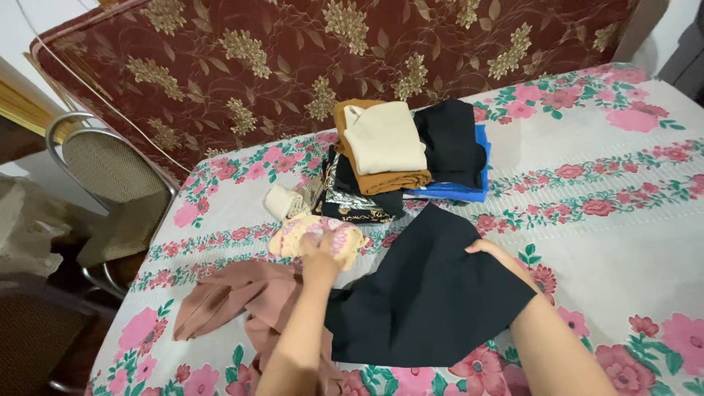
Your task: Folding various pieces of laundry on a table.
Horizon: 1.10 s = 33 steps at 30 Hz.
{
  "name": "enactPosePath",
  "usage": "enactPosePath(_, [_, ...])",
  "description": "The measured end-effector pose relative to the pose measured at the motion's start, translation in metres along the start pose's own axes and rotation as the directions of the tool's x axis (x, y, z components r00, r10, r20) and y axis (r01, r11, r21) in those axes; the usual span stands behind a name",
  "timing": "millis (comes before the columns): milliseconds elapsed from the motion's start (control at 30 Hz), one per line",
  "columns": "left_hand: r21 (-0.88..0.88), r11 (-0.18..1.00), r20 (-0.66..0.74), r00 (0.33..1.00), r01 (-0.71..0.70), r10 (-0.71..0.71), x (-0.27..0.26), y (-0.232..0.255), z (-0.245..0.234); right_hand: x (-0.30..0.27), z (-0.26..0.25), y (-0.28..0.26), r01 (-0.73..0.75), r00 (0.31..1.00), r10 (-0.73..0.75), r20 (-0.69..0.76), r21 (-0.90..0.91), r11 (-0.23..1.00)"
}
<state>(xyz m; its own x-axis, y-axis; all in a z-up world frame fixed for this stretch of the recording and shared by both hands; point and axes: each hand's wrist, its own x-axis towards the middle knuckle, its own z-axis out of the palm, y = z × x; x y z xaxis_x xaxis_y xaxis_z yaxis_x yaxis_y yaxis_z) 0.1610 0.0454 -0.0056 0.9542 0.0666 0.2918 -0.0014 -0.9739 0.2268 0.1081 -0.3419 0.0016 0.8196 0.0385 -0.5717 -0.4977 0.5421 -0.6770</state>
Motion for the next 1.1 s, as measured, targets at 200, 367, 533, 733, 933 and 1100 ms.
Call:
enactPosePath(200, [-0.340, 0.879, 0.036, 0.939, 0.333, -0.342, 0.035, -0.047, -0.011, 0.040, -0.014, 0.010, -0.047, 0.998, 0.046, 0.037, 0.014, 0.999])
enactPosePath(367, [-0.392, 0.918, -0.359, 0.910, 0.055, -0.208, 0.039, -0.066, -0.114, 0.021, -0.001, -0.002, -0.116, 0.988, 0.113, 0.102, 0.018, 0.993])
enactPosePath(533, [-0.291, 0.948, -0.457, 0.889, -0.125, -0.023, 0.043, -0.122, -0.119, 0.033, -0.013, 0.006, -0.133, 0.969, 0.126, 0.211, 0.020, 0.991])
enactPosePath(733, [-0.109, 0.978, -0.181, 0.971, -0.179, 0.158, -0.061, -0.182, -0.031, -0.009, 0.018, -0.012, -0.183, 0.982, 0.181, 0.049, 0.039, 0.982])
enactPosePath(933, [0.370, 0.906, -0.103, 0.960, -0.207, 0.261, -0.121, -0.215, 0.019, -0.003, 0.015, -0.007, -0.188, 0.980, 0.187, 0.072, 0.007, 0.982])
enactPosePath(1100, [-0.550, 0.786, -0.022, 0.936, 0.283, -0.352, -0.073, -0.255, -0.038, -0.008, 0.019, -0.010, -0.169, 0.977, 0.169, 0.128, -0.011, 0.986])
